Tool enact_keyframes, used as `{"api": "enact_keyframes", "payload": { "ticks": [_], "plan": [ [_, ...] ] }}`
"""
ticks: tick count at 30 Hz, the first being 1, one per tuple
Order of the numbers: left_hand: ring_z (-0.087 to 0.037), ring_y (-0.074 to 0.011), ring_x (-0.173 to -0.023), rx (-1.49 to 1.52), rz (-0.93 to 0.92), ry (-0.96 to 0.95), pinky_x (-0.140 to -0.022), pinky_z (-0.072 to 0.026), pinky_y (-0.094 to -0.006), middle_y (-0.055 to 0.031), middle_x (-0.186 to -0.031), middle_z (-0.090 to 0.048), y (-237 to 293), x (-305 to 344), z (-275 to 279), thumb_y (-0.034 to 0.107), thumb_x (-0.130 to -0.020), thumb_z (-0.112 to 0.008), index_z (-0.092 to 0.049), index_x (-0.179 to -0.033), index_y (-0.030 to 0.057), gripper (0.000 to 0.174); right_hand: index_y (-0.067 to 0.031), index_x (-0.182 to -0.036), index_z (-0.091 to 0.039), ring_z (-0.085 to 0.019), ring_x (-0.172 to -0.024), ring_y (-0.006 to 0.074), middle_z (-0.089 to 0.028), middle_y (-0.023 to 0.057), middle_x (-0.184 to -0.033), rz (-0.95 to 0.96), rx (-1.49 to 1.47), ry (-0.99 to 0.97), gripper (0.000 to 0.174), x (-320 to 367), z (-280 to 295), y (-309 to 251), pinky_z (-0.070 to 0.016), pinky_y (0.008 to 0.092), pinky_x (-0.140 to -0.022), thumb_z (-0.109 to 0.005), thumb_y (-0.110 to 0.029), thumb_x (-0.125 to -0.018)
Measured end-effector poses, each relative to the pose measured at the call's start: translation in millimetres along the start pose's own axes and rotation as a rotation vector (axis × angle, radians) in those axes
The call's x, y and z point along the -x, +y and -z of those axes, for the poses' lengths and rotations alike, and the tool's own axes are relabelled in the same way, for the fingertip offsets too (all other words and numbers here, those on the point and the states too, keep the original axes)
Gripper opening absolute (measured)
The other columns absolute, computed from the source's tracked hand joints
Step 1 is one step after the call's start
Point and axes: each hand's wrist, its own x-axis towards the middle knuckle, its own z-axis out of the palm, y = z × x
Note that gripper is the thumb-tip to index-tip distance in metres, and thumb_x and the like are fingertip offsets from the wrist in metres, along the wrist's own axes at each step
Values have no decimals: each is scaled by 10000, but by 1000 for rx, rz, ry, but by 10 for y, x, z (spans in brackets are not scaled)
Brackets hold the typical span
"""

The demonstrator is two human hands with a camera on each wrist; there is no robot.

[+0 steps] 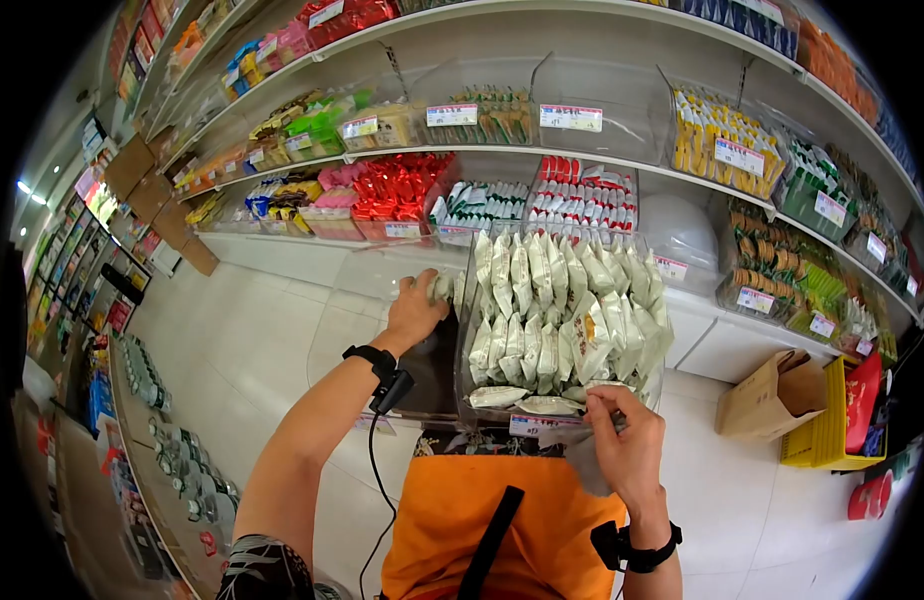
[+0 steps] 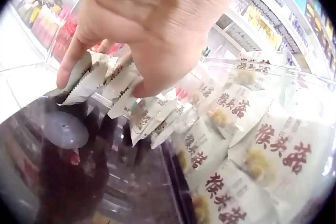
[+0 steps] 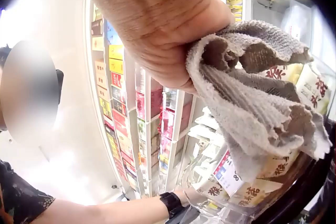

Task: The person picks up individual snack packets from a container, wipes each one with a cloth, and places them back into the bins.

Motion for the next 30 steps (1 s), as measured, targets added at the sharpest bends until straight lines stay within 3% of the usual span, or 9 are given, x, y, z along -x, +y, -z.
{"api": "enact_keyframes", "payload": {
  "ticks": [3,9,15,16,19,22,25,28,30],
  "plan": [
    [-576,-540,-1063,110,-54,103,-909,-513,-511,-308,-1424,-358,3,1,-91,278,-851,-691,-327,-1496,252,740,14,-989,-678,-677,-685,136,-701,99,-750,-44,9,18,99,-4,17,15,-497,262,-616,-642,-64,-940],
    [-456,-585,-1210,-299,-55,-210,-1003,-456,-524,-338,-1490,-216,81,41,-54,285,-843,-747,-146,-1572,304,945,5,-985,-683,-673,-682,128,-695,86,-725,4,14,49,97,-4,13,-12,-492,262,-606,-643,-70,-939],
    [-387,-584,-1283,-40,26,-338,-1065,-409,-509,-372,-1504,-122,-68,-93,162,292,-757,-825,106,-1569,302,1236,13,-977,-678,-663,-676,121,-690,93,-725,8,66,47,96,15,135,38,-495,259,-617,-645,-68,-938],
    [-533,-483,-1195,-96,35,-312,-1009,-465,-476,-363,-1394,-385,-79,-119,169,290,-706,-857,172,-1554,225,1336,13,-977,-678,-658,-673,120,-689,92,-726,5,58,47,96,16,143,32,-494,258,-618,-646,-68,-937],
    [-668,-350,-989,130,248,-342,-913,-524,-432,-282,-1090,-639,-102,-214,194,265,-671,-880,-47,-1559,91,1230,11,-980,-679,-650,-669,119,-690,91,-732,4,33,48,93,20,146,2,-496,259,-621,-645,-63,-935],
    [-695,-265,-788,68,210,-274,-825,-553,-389,-173,-844,-699,-253,-370,72,267,-625,-903,-305,-1431,-54,1054,10,-991,-682,-656,-676,123,-692,93,-740,26,20,41,97,24,138,22,-503,259,-623,-636,-51,-931],
    [-685,-304,-944,229,36,-395,-883,-530,-389,-221,-1025,-684,-367,-393,73,268,-611,-902,-444,-1296,-98,902,9,-1005,-687,-661,-681,130,-691,94,-745,17,34,48,113,38,163,21,-508,256,-627,-632,-45,-923],
    [-634,-371,-1108,15,-40,-313,-928,-505,-354,-265,-1190,-644,-391,-296,-17,261,-589,-890,-192,-1426,-198,1182,-12,-1037,-693,-644,-694,145,-685,83,-790,25,62,61,148,26,166,27,-495,259,-603,-653,-55,-902],
    [-628,-365,-1126,20,51,-329,-945,-496,-346,-282,-1203,-632,-280,-258,84,257,-589,-891,-102,-1458,-186,1255,-28,-1057,-692,-640,-716,158,-677,77,-828,68,154,110,169,2,197,-92,-480,272,-580,-660,-57,-894]
  ]
}}
